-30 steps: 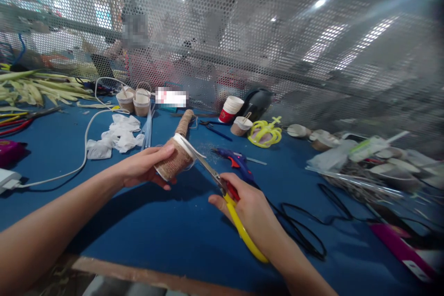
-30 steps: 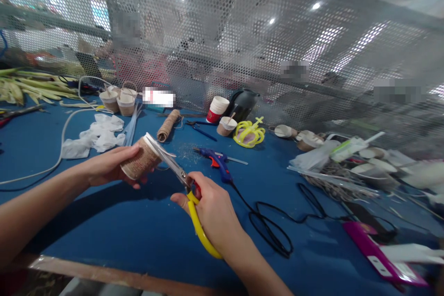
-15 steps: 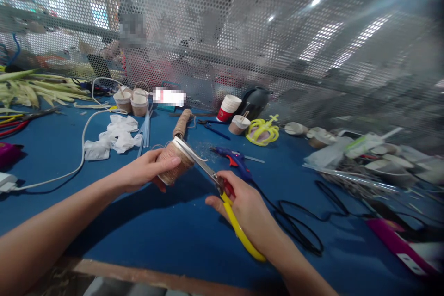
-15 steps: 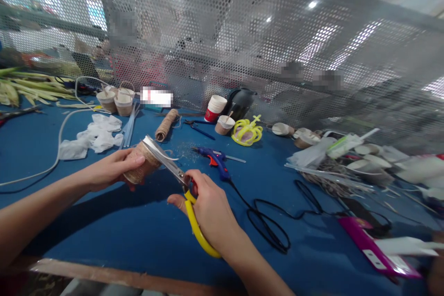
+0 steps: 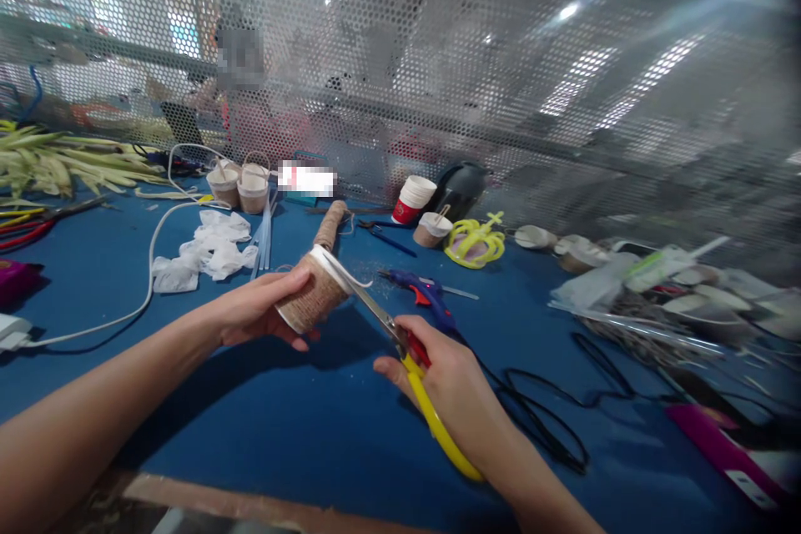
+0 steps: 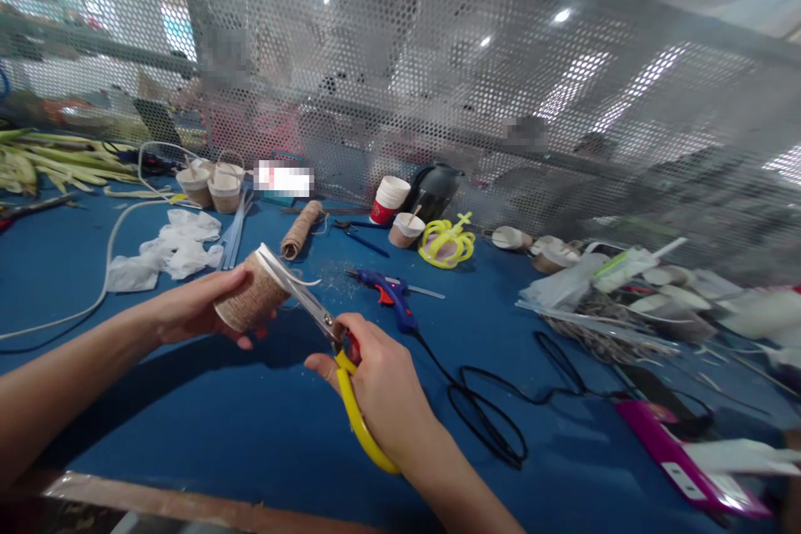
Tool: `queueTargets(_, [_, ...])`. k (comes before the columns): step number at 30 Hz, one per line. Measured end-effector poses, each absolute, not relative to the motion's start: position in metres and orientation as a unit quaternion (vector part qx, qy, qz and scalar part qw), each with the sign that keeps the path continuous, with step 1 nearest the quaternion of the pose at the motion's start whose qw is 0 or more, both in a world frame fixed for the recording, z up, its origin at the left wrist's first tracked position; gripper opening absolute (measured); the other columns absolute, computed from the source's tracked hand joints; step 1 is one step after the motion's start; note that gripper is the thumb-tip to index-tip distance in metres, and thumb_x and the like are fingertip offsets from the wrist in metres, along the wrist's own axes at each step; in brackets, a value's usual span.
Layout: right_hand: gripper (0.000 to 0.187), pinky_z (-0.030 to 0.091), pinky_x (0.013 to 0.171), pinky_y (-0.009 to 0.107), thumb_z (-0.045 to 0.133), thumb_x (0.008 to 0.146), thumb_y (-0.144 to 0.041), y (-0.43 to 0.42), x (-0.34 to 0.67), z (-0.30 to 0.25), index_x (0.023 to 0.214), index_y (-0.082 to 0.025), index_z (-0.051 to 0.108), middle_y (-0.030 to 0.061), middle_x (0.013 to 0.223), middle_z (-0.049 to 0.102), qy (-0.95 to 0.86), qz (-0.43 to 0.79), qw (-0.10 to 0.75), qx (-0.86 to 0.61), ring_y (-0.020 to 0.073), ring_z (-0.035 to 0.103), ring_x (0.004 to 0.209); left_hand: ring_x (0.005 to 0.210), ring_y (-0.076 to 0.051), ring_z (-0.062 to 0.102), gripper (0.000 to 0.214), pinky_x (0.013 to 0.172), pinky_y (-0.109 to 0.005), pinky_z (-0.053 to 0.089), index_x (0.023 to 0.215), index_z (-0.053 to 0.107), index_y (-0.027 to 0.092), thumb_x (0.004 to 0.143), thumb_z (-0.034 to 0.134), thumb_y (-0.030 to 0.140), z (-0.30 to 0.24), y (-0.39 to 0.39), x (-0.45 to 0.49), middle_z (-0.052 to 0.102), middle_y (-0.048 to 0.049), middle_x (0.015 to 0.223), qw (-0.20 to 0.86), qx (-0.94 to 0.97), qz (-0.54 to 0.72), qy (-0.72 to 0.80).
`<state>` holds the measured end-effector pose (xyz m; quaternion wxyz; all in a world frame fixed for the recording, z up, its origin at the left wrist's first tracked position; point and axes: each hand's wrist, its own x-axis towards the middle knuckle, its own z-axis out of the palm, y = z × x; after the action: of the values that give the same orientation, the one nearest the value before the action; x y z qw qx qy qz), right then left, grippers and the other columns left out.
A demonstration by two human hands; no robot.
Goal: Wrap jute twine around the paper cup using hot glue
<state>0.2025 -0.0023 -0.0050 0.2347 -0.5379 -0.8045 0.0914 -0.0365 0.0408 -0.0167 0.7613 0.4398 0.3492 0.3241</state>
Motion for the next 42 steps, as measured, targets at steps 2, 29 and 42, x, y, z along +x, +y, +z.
queueTargets(2, [0.034,0.043,0.056,0.024,0.066,0.071,-0.043,-0.0006,0.2037,-0.008,0.092,-0.019,0.053,-0.0007,0.068,0.057,-0.807,0.087,0.231,-0.536,0.0135,0.051,0.056,0.06,-0.015,0.06,0.055,0.049,-0.025,0.05,0.097,0.059,0.012,0.067,0.062,0.057,-0.0174,0.0393,-0.0347,0.061,-0.0081,0.079,0.767,0.428,0.326,0.35])
queueTargets(29, [0.026,0.043,0.055,0.023,0.063,0.075,-0.04,-0.0017,0.2015,-0.008,0.087,-0.019,0.055,-0.001,0.064,0.059,-0.808,0.068,0.232,-0.537,0.0131,0.053,0.053,0.066,-0.015,0.058,0.054,0.051,-0.025,0.05,0.096,0.057,0.011,0.064,0.065,0.055,-0.0158,0.0381,-0.0344,0.061,-0.0068,0.078,0.676,0.504,0.357,0.402])
queueTargets(42, [0.041,0.043,0.055,0.025,0.069,0.067,-0.042,0.0004,0.2014,-0.0137,0.095,-0.019,0.05,0.0015,0.076,0.057,-0.795,0.126,0.227,-0.549,0.0142,0.051,0.06,0.058,-0.013,0.056,0.047,0.044,-0.02,0.046,0.094,0.055,0.011,0.071,0.061,0.051,-0.0187,0.0344,-0.029,0.057,-0.0044,0.073,0.682,0.52,0.335,0.389])
